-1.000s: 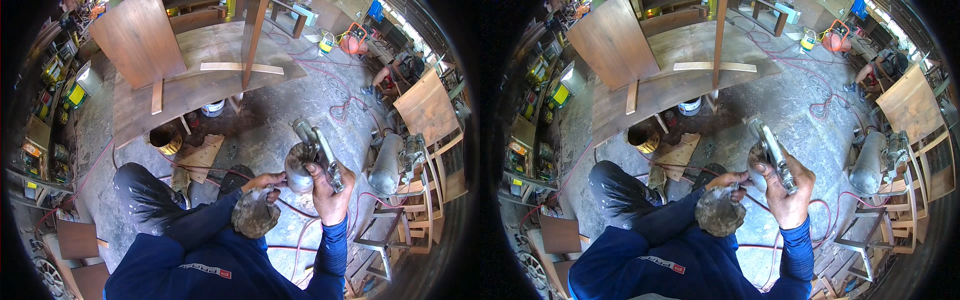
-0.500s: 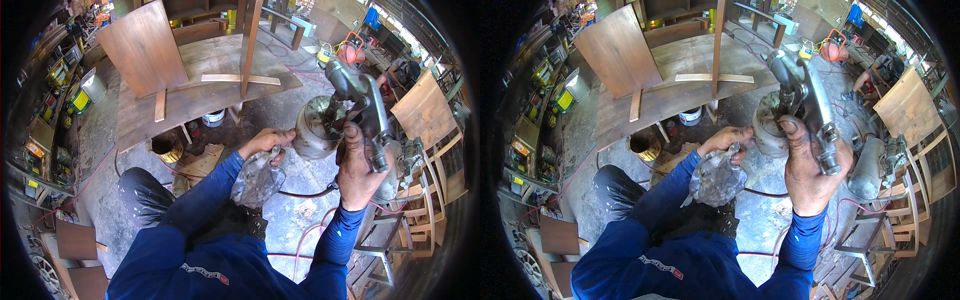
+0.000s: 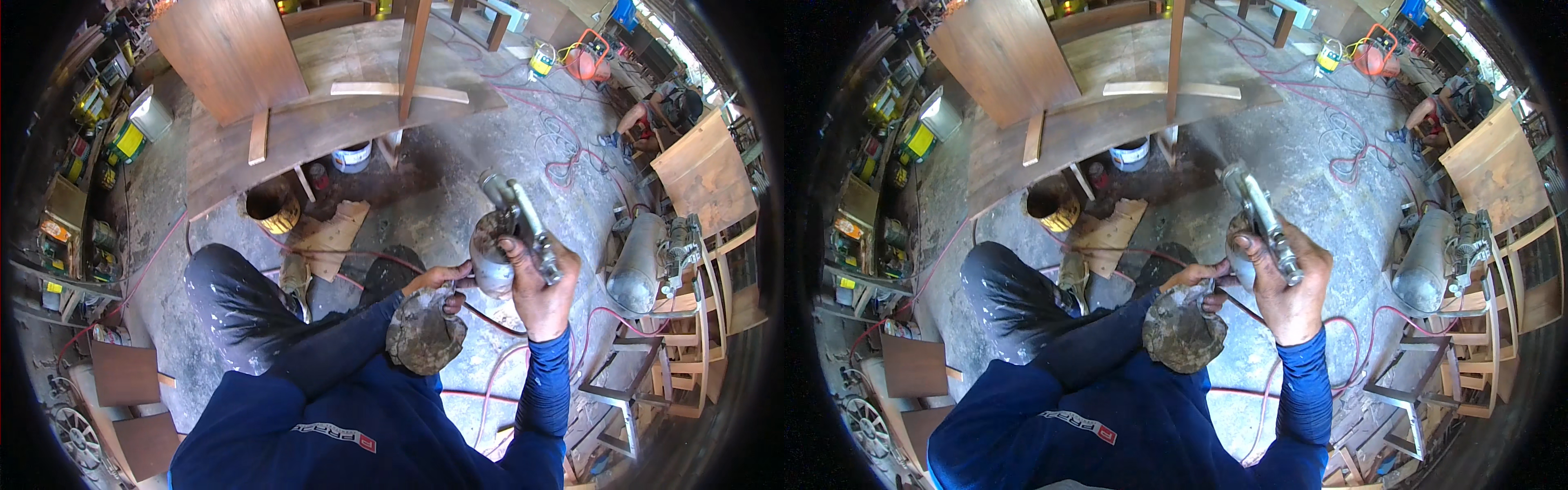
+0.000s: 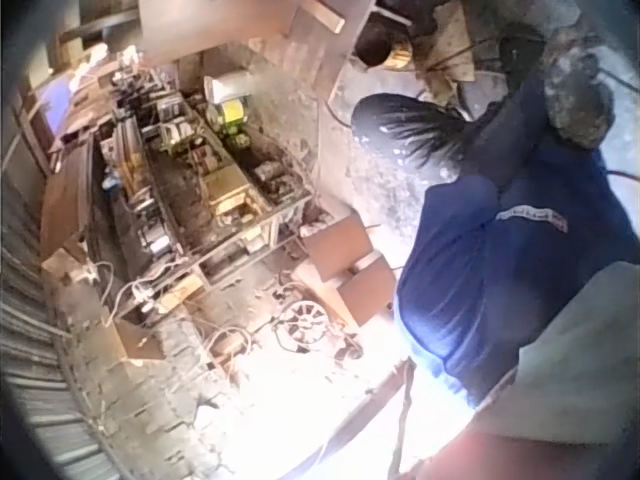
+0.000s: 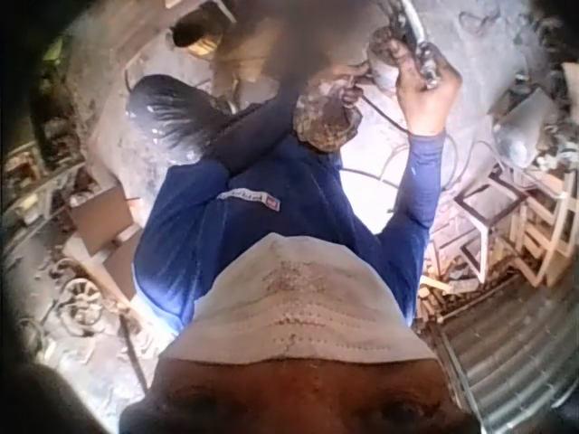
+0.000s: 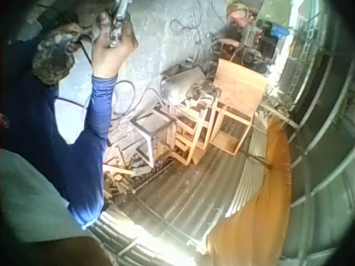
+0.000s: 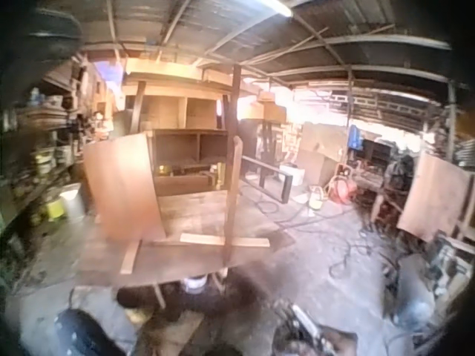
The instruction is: The recorder uses a spray gun to apply a finish to wood furniture panels, wiping them down with a cloth between coats.
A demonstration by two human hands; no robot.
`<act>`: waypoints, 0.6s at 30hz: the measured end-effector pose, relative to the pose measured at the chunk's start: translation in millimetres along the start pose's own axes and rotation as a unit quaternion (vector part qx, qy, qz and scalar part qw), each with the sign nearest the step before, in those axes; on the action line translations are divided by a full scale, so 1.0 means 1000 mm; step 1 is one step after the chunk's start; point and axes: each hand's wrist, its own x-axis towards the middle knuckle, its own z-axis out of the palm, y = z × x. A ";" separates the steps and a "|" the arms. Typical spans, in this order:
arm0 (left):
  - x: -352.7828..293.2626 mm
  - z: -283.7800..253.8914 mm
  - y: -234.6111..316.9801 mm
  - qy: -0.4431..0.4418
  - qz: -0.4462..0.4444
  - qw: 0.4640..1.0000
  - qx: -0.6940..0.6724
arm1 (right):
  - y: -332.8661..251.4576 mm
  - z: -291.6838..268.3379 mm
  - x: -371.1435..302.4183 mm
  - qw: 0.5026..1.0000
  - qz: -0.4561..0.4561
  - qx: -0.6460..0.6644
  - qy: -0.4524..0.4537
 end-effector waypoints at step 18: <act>0.003 0.076 0.076 0.138 0.125 0.943 0.277 | -0.026 -0.042 0.013 0.967 -0.140 0.007 0.213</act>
